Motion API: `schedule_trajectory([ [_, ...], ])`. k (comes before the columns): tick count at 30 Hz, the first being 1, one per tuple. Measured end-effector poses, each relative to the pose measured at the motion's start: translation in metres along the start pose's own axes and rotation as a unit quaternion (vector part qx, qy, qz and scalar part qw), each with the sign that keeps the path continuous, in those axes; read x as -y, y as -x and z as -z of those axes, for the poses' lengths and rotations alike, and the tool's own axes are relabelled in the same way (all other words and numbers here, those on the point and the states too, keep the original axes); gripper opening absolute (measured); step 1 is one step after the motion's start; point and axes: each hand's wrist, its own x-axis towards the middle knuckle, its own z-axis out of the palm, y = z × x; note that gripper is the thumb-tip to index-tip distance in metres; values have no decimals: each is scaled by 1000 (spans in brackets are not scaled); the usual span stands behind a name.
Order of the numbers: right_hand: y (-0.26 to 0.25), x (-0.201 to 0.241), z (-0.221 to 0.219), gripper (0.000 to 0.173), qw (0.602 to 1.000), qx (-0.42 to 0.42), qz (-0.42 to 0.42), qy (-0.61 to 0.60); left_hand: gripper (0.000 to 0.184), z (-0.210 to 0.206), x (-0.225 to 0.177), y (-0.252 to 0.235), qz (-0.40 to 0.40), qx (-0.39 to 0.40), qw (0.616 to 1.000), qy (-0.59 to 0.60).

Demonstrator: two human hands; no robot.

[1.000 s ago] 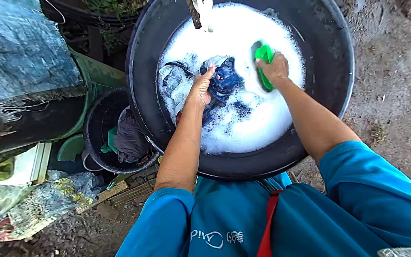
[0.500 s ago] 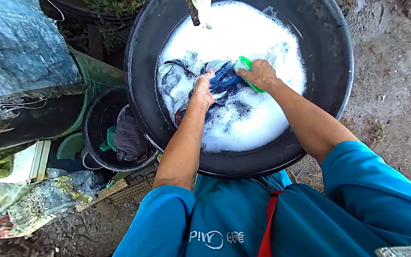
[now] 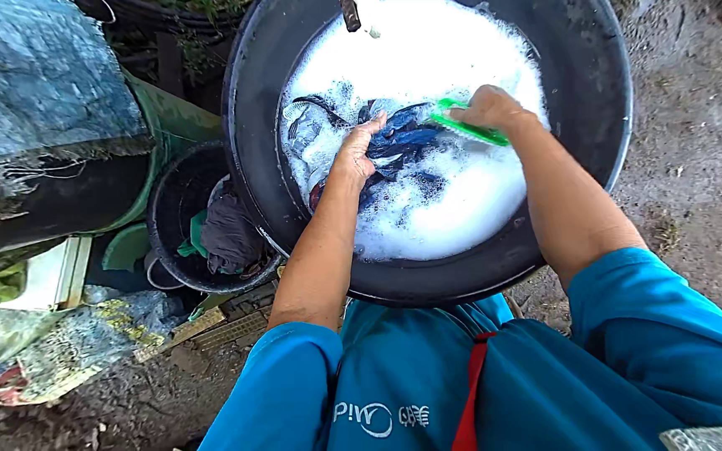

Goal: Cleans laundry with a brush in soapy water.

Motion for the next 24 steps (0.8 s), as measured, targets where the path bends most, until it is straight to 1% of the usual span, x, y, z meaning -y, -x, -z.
schedule_trajectory([
  [1, 2, -4, 8, 61, 1000, 10, 4, -12, 27, 1, -2, 1, -12, 11, 1000, 0],
  [3, 11, -3, 19, 57, 998, 3, 20, -58, 30, 2, -3, 0, -34, 16, 999, -3],
  [5, 25, 16, 17, 58, 987, -50, 62, -137, 38, 3, -1, 0, -48, 22, 999, -7],
  [6, 31, 32, 7, 56, 977, -81, 95, -175, 41, 3, 2, -3, -50, 24, 998, 0],
  [7, 35, 49, -7, 55, 967, -94, 134, -197, 42, 3, 6, -5, -49, 24, 998, 14],
  [8, 39, 65, -25, 55, 961, -94, 173, -196, 41, 3, 9, -6, -44, 20, 998, 38],
  [10, 38, 78, -61, 60, 962, -75, 228, -133, 32, -1, 12, -2, -36, -9, 996, 80],
  [11, 33, 72, -70, 62, 968, -62, 221, -97, 33, 1, 13, 1, -21, -31, 997, 74],
  [13, 20, 47, -61, 67, 987, -49, 143, -53, 41, 4, 10, 1, 0, -55, 997, 50],
  [15, 7, 16, -39, 68, 995, -68, 61, -39, 45, 0, 6, 0, 3, -61, 997, 38],
  [17, 5, 6, -28, 67, 993, -100, 23, -64, 43, 3, 5, 1, 1, -64, 997, 31],
  [18, 9, 14, -27, 66, 989, -114, 28, -90, 43, 5, 4, 1, 3, -62, 998, 29],
  [19, 17, 27, -27, 64, 985, -119, 50, -111, 44, 5, 4, 0, 6, -57, 998, 31],
  [20, 26, 44, -31, 61, 982, -112, 90, -125, 42, 4, 5, -1, 7, -52, 998, 35],
  [22, 42, 72, -51, 60, 974, -72, 186, -109, 34, 2, 8, 0, 2, -51, 998, 48],
  [23, 42, 75, -63, 61, 971, -57, 215, -87, 34, 3, 9, 2, 0, -53, 997, 53],
  [24, 36, 69, -69, 62, 972, -45, 216, -77, 35, 4, 9, 4, 3, -64, 997, 50],
])
